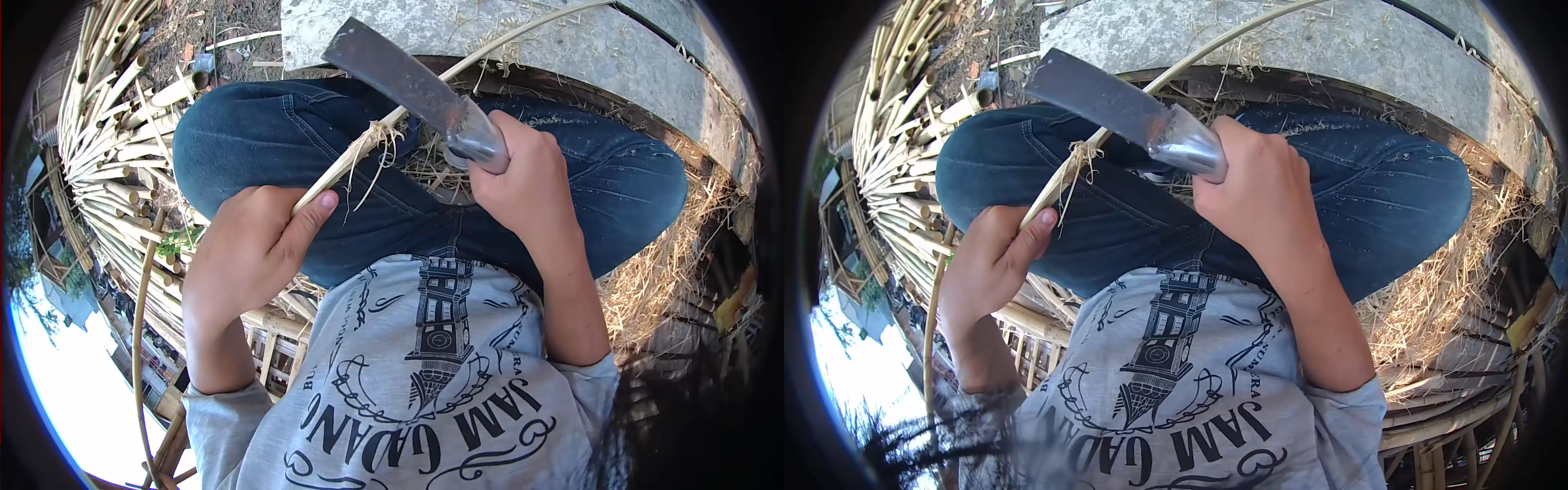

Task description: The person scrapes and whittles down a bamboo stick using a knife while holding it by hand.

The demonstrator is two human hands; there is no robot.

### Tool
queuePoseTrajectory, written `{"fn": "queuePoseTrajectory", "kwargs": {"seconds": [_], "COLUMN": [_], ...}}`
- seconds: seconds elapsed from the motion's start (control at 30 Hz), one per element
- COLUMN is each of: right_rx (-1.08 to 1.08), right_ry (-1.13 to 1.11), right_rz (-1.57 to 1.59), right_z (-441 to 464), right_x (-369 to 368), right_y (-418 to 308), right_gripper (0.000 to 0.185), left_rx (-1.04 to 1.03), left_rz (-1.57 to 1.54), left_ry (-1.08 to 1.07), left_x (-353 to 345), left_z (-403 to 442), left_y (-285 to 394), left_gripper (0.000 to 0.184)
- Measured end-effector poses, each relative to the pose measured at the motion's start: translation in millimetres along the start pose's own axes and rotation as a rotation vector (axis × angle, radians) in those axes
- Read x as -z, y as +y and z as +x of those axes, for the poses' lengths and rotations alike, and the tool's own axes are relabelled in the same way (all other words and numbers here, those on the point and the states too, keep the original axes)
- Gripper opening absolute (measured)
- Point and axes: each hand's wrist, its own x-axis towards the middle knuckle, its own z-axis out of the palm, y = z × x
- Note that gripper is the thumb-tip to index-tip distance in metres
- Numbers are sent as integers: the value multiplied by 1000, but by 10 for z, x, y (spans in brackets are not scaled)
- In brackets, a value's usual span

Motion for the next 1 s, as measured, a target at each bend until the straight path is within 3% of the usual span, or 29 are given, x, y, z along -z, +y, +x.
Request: {"fn": "queuePoseTrajectory", "kwargs": {"seconds": [0.1, 0.13, 0.37, 0.5, 0.7, 0.93, 1.0], "right_rx": [-257, -309, -79, -103, -363, -158, -141], "right_ry": [164, 118, -155, -74, 168, -180, -202], "right_rz": [17, 15, 228, 112, 62, 297, 158], "right_z": [90, 101, -17, 117, 229, 137, 185], "right_x": [323, 455, -35, -60, 453, -80, 32], "right_y": [450, 518, -86, 2, 690, -173, -97], "right_gripper": [16, 16, 23, 24, 25, 27, 27], "left_rx": [-17, -7, 63, 83, 50, -33, -18], "left_rz": [-6, -25, 46, 147, 140, 200, 190], "left_ry": [-34, -61, 23, 150, 81, 234, 229], "left_x": [32, 38, -12, -120, -76, -174, -172], "left_z": [9, 12, 22, -8, 7, -8, -22], "left_y": [15, 35, 88, 118, 101, 56, 60], "left_gripper": [50, 50, 48, 48, 47, 45, 44]}}
